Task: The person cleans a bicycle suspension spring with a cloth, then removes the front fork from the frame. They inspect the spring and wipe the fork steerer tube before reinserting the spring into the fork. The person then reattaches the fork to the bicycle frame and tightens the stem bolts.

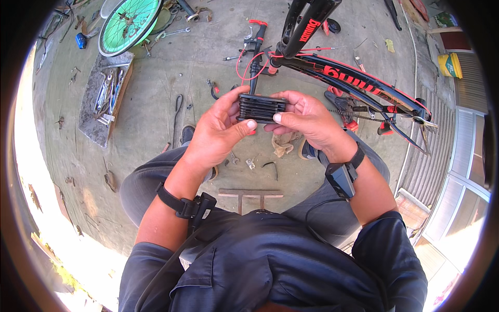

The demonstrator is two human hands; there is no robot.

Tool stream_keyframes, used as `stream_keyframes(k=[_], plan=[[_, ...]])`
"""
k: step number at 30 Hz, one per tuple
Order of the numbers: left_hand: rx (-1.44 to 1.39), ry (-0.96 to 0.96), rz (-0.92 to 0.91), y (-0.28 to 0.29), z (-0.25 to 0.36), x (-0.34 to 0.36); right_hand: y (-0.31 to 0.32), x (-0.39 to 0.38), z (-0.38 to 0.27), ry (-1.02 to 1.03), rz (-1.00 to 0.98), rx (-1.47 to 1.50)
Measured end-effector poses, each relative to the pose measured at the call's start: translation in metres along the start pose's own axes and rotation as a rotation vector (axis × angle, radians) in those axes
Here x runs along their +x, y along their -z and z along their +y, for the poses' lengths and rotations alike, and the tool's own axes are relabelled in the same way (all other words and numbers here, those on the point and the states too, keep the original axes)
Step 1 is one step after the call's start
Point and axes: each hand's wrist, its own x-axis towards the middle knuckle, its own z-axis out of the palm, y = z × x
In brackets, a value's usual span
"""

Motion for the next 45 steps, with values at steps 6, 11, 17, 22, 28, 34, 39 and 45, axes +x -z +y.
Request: stream_keyframes(k=[6, 11, 17, 22, 28, 34, 39, 45], plan=[[0.044, -0.018, 0.007, -0.001, -0.001, 0.001, 0.000, 0.000, -0.001, -0.010, 0.013, -0.015], [0.026, 0.000, 0.000, -0.001, 0.001, 0.000, 0.000, -0.001, -0.001, -0.009, 0.023, -0.026], [0.012, -0.004, -0.003, -0.001, 0.003, 0.000, 0.002, -0.002, -0.003, 0.001, 0.009, 0.073], [-0.004, -0.025, -0.012, 0.000, 0.001, 0.001, 0.002, -0.004, -0.006, 0.013, -0.015, 0.096], [-0.044, -0.030, -0.009, 0.000, 0.000, 0.001, 0.004, -0.006, -0.009, 0.013, -0.020, 0.114], [-0.038, -0.031, -0.020, 0.000, 0.002, 0.000, 0.004, -0.007, -0.011, 0.038, -0.015, 0.128], [-0.028, -0.028, -0.023, -0.001, 0.003, 0.000, 0.004, -0.008, -0.012, 0.056, -0.011, 0.122], [-0.028, -0.013, -0.028, 0.000, 0.003, 0.000, 0.004, -0.008, -0.012, 0.070, -0.010, 0.104]])
